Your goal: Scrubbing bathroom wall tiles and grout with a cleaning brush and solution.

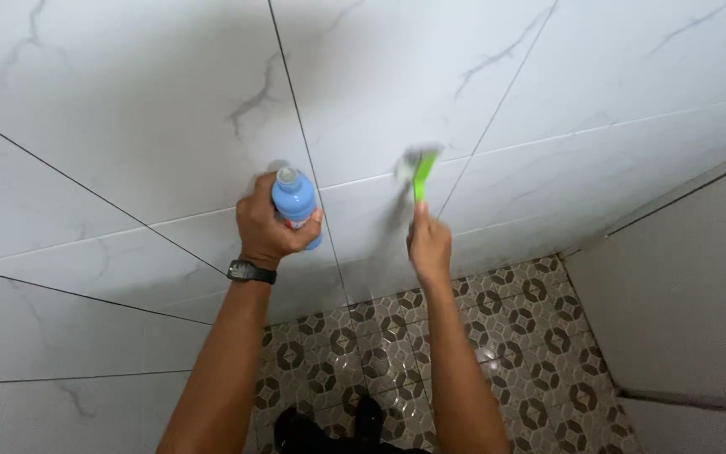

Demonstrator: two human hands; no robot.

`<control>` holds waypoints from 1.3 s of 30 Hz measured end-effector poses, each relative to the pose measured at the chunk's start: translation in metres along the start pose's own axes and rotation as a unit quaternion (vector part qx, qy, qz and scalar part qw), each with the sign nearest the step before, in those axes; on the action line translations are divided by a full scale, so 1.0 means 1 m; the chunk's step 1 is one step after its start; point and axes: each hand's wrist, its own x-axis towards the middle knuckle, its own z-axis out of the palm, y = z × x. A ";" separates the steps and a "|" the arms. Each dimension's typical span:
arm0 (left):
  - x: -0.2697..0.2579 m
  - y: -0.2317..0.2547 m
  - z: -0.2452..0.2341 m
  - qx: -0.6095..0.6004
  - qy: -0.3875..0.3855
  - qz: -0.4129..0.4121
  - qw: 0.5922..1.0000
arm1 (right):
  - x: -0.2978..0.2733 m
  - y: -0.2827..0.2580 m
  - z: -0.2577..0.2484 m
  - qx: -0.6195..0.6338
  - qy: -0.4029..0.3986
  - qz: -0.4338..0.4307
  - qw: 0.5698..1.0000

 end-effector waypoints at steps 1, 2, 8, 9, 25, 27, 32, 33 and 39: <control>-0.001 0.001 0.000 -0.002 -0.001 -0.002 1.000 | -0.001 -0.011 -0.004 -0.002 0.001 0.002 1.000; -0.002 0.002 0.001 -0.009 -0.011 -0.012 1.000 | -0.001 -0.021 -0.007 0.026 -0.009 -0.060 0.998; 0.002 0.007 -0.004 -0.027 0.002 -0.017 0.999 | -0.010 0.057 0.023 -0.004 -0.073 -0.009 0.997; 0.000 0.008 -0.003 -0.032 0.007 -0.018 0.999 | -0.017 0.095 0.030 -0.048 -0.103 0.043 0.993; 0.002 0.008 -0.005 -0.041 -0.026 -0.047 0.998 | -0.015 -0.026 0.017 0.099 -0.050 -0.150 0.982; 0.001 0.006 -0.006 -0.033 -0.023 -0.040 0.998 | -0.004 0.049 0.040 -0.027 -0.045 -0.023 0.998; 0.000 0.009 -0.011 -0.036 -0.015 -0.027 0.999 | -0.037 0.129 0.045 -0.042 -0.062 0.122 0.990; 0.003 0.007 -0.007 -0.035 -0.020 -0.023 0.999 | -0.039 0.114 0.039 0.001 -0.051 0.153 0.987; -0.003 0.001 -0.002 -0.042 -0.018 -0.008 0.999 | -0.006 -0.051 -0.023 -0.027 0.034 0.018 0.999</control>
